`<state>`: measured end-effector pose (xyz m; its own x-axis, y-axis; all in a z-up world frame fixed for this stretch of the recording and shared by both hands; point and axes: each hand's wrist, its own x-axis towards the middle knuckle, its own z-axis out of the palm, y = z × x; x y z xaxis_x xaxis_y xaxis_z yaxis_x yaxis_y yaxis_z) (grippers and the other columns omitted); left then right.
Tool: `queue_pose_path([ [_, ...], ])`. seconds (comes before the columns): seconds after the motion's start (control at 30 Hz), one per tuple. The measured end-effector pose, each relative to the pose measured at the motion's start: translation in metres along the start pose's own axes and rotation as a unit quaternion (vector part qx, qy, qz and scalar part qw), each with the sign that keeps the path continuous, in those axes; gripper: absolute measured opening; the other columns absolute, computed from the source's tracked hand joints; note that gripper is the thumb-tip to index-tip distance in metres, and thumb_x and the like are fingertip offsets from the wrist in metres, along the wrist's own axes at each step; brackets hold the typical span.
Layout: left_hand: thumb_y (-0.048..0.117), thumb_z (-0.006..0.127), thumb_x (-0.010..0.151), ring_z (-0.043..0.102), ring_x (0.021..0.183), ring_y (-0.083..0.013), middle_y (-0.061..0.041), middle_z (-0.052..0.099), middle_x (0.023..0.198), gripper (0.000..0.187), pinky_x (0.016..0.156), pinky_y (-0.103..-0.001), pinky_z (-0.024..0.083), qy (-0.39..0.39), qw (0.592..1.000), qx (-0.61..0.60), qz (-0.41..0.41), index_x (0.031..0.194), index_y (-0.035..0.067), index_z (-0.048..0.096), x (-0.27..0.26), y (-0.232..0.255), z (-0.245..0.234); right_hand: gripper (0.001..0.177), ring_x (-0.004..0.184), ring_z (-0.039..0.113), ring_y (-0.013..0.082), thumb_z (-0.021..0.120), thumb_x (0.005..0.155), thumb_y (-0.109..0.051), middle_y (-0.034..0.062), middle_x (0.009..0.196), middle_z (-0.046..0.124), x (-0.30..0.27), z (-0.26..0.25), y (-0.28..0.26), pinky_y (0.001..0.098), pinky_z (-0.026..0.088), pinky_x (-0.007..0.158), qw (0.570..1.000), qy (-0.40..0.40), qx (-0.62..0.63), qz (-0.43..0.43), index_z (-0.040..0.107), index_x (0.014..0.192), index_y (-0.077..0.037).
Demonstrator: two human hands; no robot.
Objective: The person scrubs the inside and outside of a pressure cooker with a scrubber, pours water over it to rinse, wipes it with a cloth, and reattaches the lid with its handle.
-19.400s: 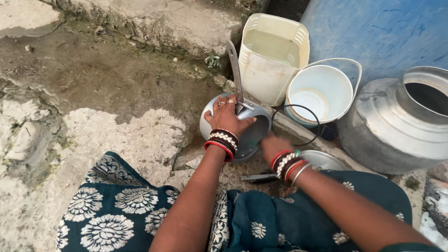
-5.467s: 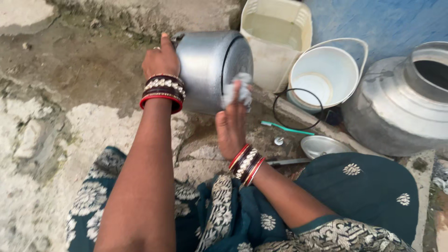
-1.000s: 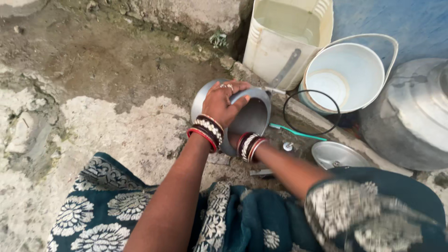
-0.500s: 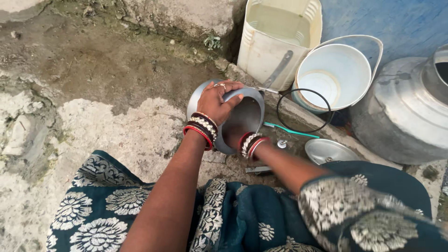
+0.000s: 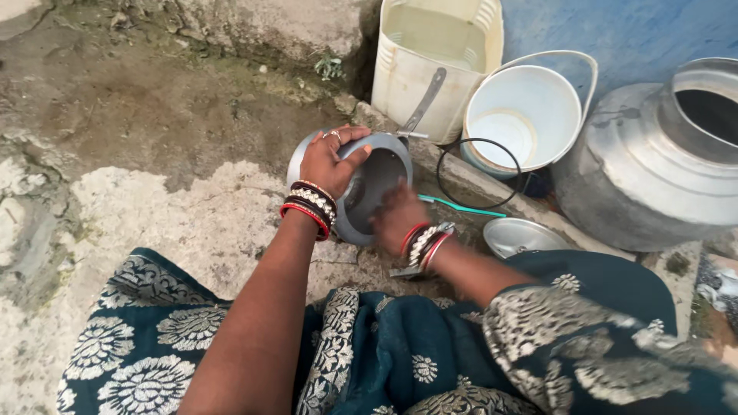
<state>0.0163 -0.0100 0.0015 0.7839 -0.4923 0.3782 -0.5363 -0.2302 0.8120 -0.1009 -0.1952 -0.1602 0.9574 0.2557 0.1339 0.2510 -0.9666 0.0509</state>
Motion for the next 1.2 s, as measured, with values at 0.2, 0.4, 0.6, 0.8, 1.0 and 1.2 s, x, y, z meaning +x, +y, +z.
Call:
queue_pose_path([
  [0.2,0.03,0.075,0.088,0.061,0.13,-0.0291,-0.005,0.075,0.122,0.031,0.121,-0.052,0.028,-0.013,0.999,0.029,-0.005,0.115,0.015,0.077,-0.002,0.002,0.005,0.026,0.108,0.058,0.0337,0.048,0.109,-0.019,0.0225,0.114,0.063,0.018,0.063,-0.065,0.045,0.047,0.102,0.796,0.036,0.599,0.077,0.065,0.119,-0.001],
  [0.4,0.029,0.074,0.088,0.06,0.13,-0.0283,-0.006,0.076,0.121,0.03,0.121,-0.052,0.024,-0.023,1.0,0.003,-0.002,0.115,0.014,0.077,0.007,0.003,-0.013,0.023,0.114,0.064,0.0356,0.064,0.102,-0.024,0.0169,0.116,0.072,0.014,-0.045,-0.017,0.0451,0.046,0.104,0.923,0.009,0.355,-0.145,0.073,0.112,-0.006],
  [0.6,0.027,0.073,0.089,0.064,0.129,-0.0267,-0.007,0.076,0.121,0.03,0.121,-0.049,0.029,-0.02,0.999,-0.023,-0.013,0.115,0.014,0.076,0.007,0.0,-0.015,0.029,0.11,0.065,0.0309,0.067,0.092,-0.018,0.0121,0.113,0.072,0.014,-0.09,-0.008,0.0463,0.046,0.101,0.908,-0.067,0.404,-0.091,0.072,0.118,-0.007],
  [0.8,0.029,0.069,0.095,0.062,0.13,-0.0272,-0.007,0.075,0.122,0.027,0.12,-0.047,0.032,-0.007,1.0,-0.014,-0.016,0.116,0.016,0.078,0.005,0.0,-0.009,0.029,0.098,0.059,0.0192,0.058,0.106,0.002,0.0051,0.111,0.066,0.054,-0.024,-0.034,0.0366,0.05,0.085,0.338,0.054,0.936,0.085,0.065,0.134,-0.002],
  [1.0,0.029,0.065,0.096,0.062,0.13,-0.0269,-0.005,0.077,0.119,0.025,0.121,-0.05,0.027,-0.026,1.0,-0.009,-0.002,0.112,0.014,0.078,0.004,0.007,-0.004,0.028,0.105,0.065,0.0318,0.043,0.104,-0.021,0.0167,0.118,0.065,0.112,-0.016,0.049,0.0451,0.056,0.095,-0.024,0.265,0.866,0.424,0.055,0.122,-0.002],
  [1.2,0.032,0.071,0.093,0.064,0.128,-0.0253,-0.004,0.077,0.119,0.027,0.123,-0.051,0.028,-0.023,1.0,-0.013,0.007,0.112,0.014,0.078,0.006,-0.003,-0.006,0.024,0.111,0.066,0.0253,0.05,0.107,-0.017,0.0118,0.12,0.069,0.083,-0.049,-0.073,0.0405,0.054,0.099,0.211,0.208,0.931,0.214,0.064,0.119,-0.003],
])
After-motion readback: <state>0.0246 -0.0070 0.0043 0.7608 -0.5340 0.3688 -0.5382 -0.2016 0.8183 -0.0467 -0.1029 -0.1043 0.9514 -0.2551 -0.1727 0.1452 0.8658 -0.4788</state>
